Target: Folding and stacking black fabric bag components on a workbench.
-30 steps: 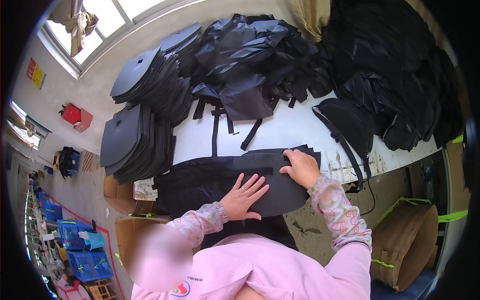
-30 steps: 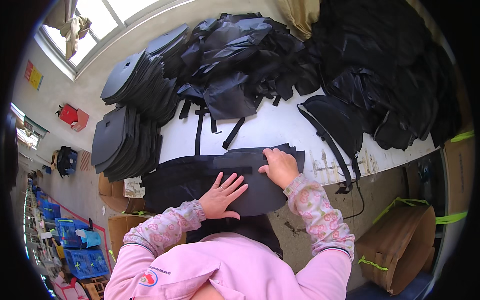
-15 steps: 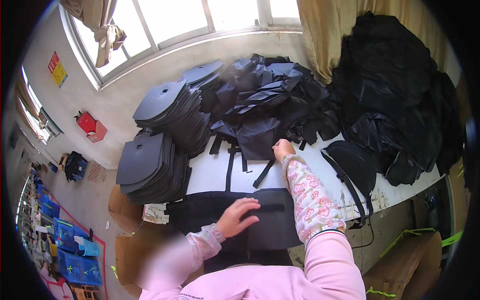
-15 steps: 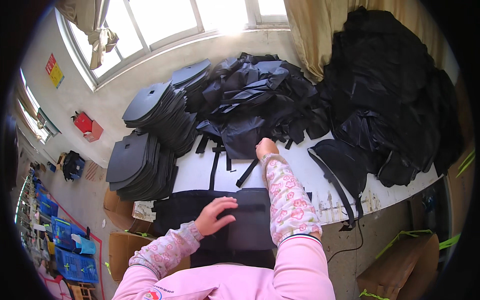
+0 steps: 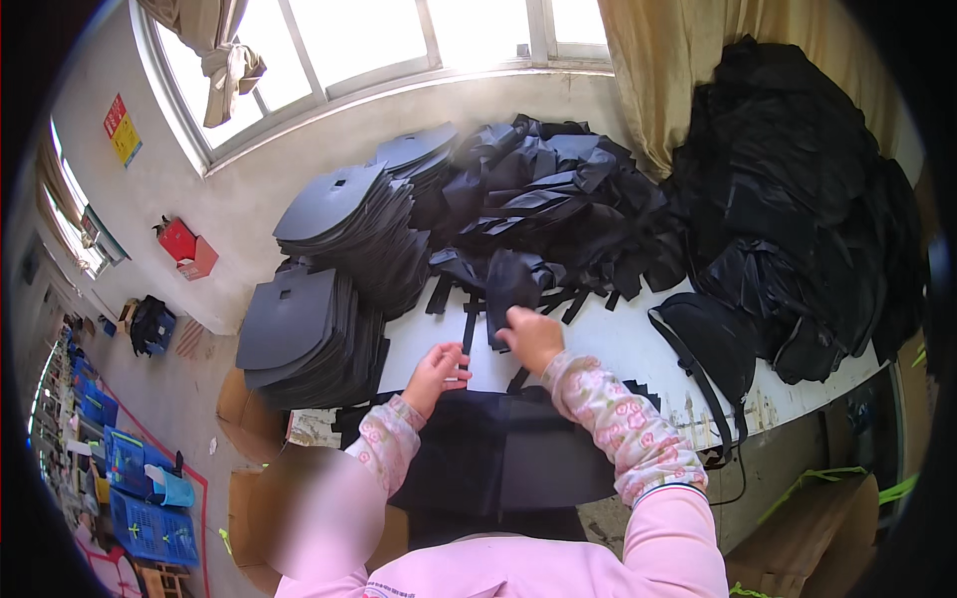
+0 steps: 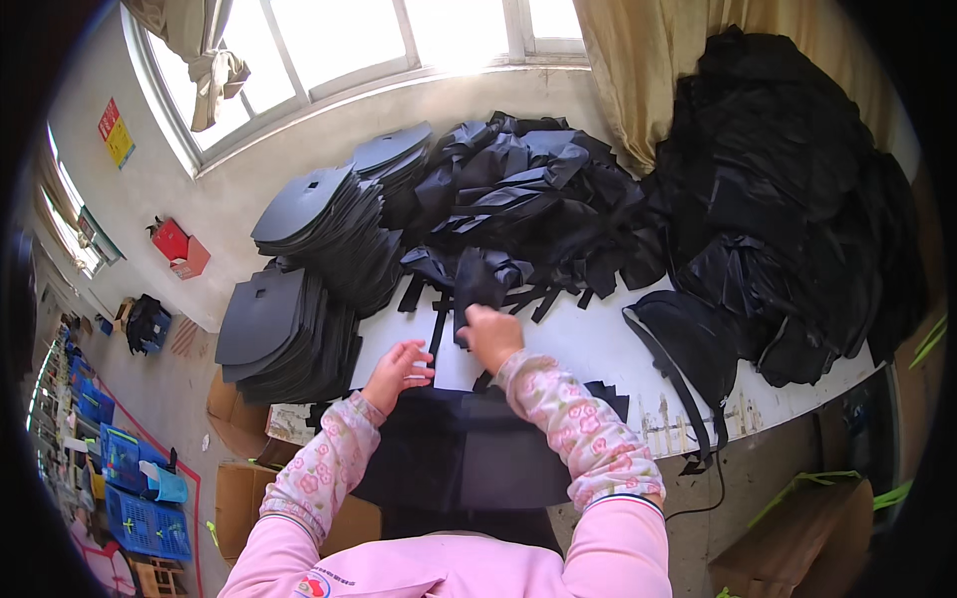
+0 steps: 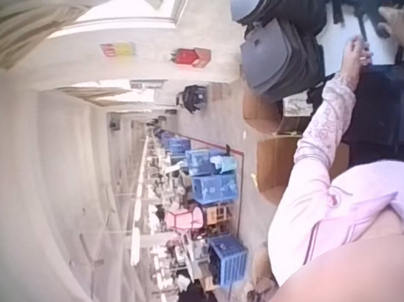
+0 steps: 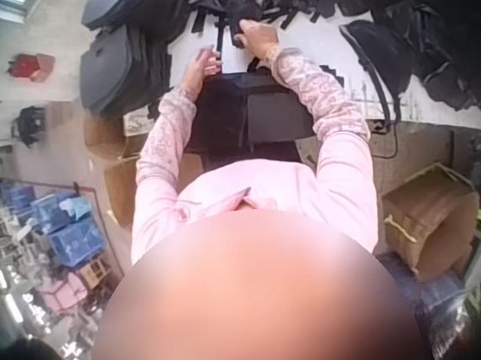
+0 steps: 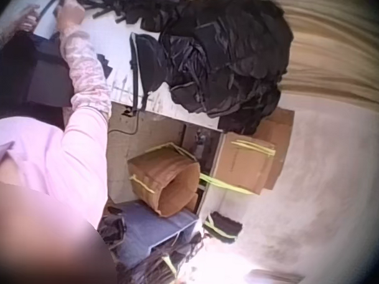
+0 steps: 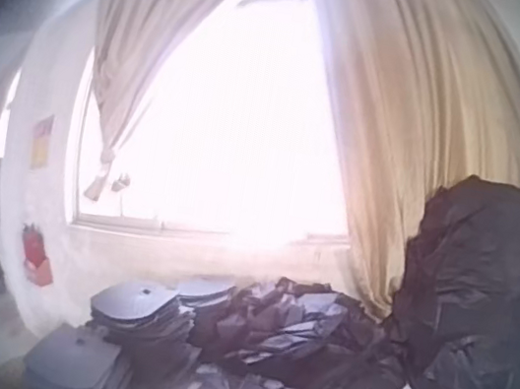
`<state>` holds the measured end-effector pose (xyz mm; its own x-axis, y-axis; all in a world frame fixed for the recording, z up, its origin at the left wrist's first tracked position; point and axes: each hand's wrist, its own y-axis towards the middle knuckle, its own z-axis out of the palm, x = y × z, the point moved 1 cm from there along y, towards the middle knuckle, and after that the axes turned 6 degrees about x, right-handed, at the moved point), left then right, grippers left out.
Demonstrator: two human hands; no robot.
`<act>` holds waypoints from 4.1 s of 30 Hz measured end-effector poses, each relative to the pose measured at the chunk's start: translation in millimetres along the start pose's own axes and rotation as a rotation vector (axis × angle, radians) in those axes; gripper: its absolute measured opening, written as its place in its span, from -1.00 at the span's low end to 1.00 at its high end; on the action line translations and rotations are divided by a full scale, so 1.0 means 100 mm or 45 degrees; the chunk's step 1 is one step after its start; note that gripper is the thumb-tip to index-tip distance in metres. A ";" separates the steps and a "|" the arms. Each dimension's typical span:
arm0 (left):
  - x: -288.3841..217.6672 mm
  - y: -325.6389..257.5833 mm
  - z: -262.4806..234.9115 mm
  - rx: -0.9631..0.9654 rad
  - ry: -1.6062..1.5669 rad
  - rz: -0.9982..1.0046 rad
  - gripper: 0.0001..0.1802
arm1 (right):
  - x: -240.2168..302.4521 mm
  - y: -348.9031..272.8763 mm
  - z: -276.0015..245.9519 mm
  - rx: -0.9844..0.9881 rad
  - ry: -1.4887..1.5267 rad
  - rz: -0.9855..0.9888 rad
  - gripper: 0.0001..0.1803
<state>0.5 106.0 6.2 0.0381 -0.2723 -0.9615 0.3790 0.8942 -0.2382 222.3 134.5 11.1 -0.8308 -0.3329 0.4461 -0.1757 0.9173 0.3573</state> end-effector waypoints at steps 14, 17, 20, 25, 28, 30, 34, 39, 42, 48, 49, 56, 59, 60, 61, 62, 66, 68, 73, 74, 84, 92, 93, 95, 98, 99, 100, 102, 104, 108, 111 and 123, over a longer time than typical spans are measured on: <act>-0.57 -0.20 -0.24 0.364 -0.510 0.172 -0.73 | 0.82 -0.62 -0.73 0.158 0.960 -0.464 -0.88; -0.88 -0.46 -0.21 0.411 -0.453 0.315 -0.61 | 0.52 -0.33 -1.18 0.076 0.919 -0.045 -0.75; -1.03 -0.52 -0.22 0.531 -0.382 0.355 -0.64 | 0.50 -0.11 -1.13 -0.014 0.631 -0.515 -0.42; -1.30 -0.68 -0.18 0.595 -0.276 0.513 -0.68 | 0.52 0.03 -0.75 0.981 0.764 -0.493 -0.34; -1.30 -0.75 -0.35 0.540 -0.237 0.600 -0.68 | 0.52 0.00 -0.66 1.091 0.411 -0.375 -0.52; -1.30 -0.80 -0.50 0.542 -0.296 0.622 -0.65 | 0.48 -0.07 -0.76 0.803 0.696 -0.330 -0.66; -1.28 -0.87 -0.75 0.432 -0.203 0.512 -0.46 | 0.46 -0.04 -0.96 0.429 0.550 -0.427 -0.70; -1.63 -0.99 -0.29 0.591 0.797 0.632 0.12 | 0.67 -0.08 -1.19 0.315 0.387 -0.381 -0.67; -1.47 -0.90 0.26 0.103 1.342 0.816 -0.11 | 0.90 -0.16 -1.20 0.117 0.361 -0.474 -0.69; -1.13 -0.59 0.33 -0.138 1.281 0.862 -0.66 | 1.10 -0.36 -1.32 0.152 0.357 -0.598 -0.70; -1.14 -0.59 0.32 -0.133 1.289 0.931 -0.70 | 1.10 -0.39 -1.38 0.288 0.413 -0.646 -0.70; -1.29 -0.75 0.51 -0.207 1.223 1.201 -0.66 | 1.03 -0.37 -1.46 -0.010 0.657 -0.338 -0.47; -1.34 -0.81 0.58 -0.250 1.256 1.238 -0.68 | 1.14 -0.41 -1.43 0.143 0.754 -0.280 -0.53; -1.35 -0.82 0.58 -0.243 1.248 1.228 -0.68 | 1.16 -0.43 -1.43 0.198 0.718 -0.282 -0.57; -1.35 -0.82 0.57 -0.242 1.251 1.228 -0.68 | 1.14 -0.43 -1.44 0.196 0.720 -0.284 -0.57; -1.35 -0.82 0.54 -0.213 1.267 1.168 -0.70 | 1.11 -0.44 -1.47 0.081 0.588 -0.334 -0.60; -1.33 -0.78 0.39 -0.228 1.499 1.175 -0.71 | 1.14 -0.48 -1.65 -0.140 0.194 -0.504 -0.73; -1.36 -0.76 0.33 -0.332 1.661 1.273 -0.70 | 1.18 -0.54 -1.74 -0.142 -0.091 -0.597 -0.87; -1.39 -0.73 0.14 -0.647 1.776 1.411 -0.64 | 1.26 -0.75 -1.90 -0.040 -0.172 -0.638 -0.82; -1.38 -0.75 0.10 -0.685 1.739 1.404 -0.64 | 1.28 -0.81 -1.93 0.018 -0.218 -0.633 -0.80; -1.13 -1.29 -0.70 -0.174 1.726 0.959 -0.66 | 0.96 -1.64 -1.92 0.946 0.732 -0.623 -0.74; -1.07 -2.01 -1.38 0.511 1.445 -0.364 -0.72 | 0.48 -1.79 -2.22 1.504 1.105 -0.222 -0.77; -0.96 -2.02 -1.60 0.531 1.433 -0.430 -0.68 | 0.38 -1.79 -2.16 1.429 1.080 -0.127 -0.78; -0.81 -1.89 -1.71 0.567 1.417 -0.487 -0.64 | 0.19 -1.77 -1.99 1.152 0.846 -0.046 -0.77; -0.64 -1.52 -1.49 0.515 1.625 -0.511 -0.59 | -0.15 -1.76 -1.66 0.814 0.377 0.028 -0.69; -0.53 -1.39 -1.45 0.480 1.553 -0.468 -0.61 | -0.24 -1.76 -1.56 0.695 0.217 -0.007 -0.69; -0.44 -1.30 -1.44 0.441 1.481 -0.428 -0.62 | -0.27 -1.73 -1.50 0.695 0.216 -0.007 -0.69; -0.24 -1.07 -1.44 0.399 1.477 -0.383 -0.62 | -0.32 -1.66 -1.44 0.623 -0.166 0.146 -0.71; -0.21 -0.91 -1.34 0.361 1.473 -0.333 -0.62 | -0.40 -1.65 -1.38 0.545 -0.293 0.116 -0.73; -0.20 -0.71 -1.20 0.263 1.673 -0.502 -0.55 | -0.19 -1.64 -1.31 0.373 -0.479 -0.072 -0.65; -0.15 -0.70 -1.20 0.252 1.710 -0.512 -0.57 | 0.12 -1.77 -1.09 0.421 -0.252 -0.505 -0.24; 0.01 -1.47 -2.16 -0.027 1.841 -0.388 -0.68 | 0.07 -1.90 -0.81 0.982 -0.282 -0.459 0.06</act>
<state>-255.1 51.5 11.0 -0.9774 0.1250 -0.1708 0.1893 0.8771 -0.4414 292.5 -60.0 13.2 -0.7251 -0.6543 0.2150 -0.6886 0.6829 -0.2441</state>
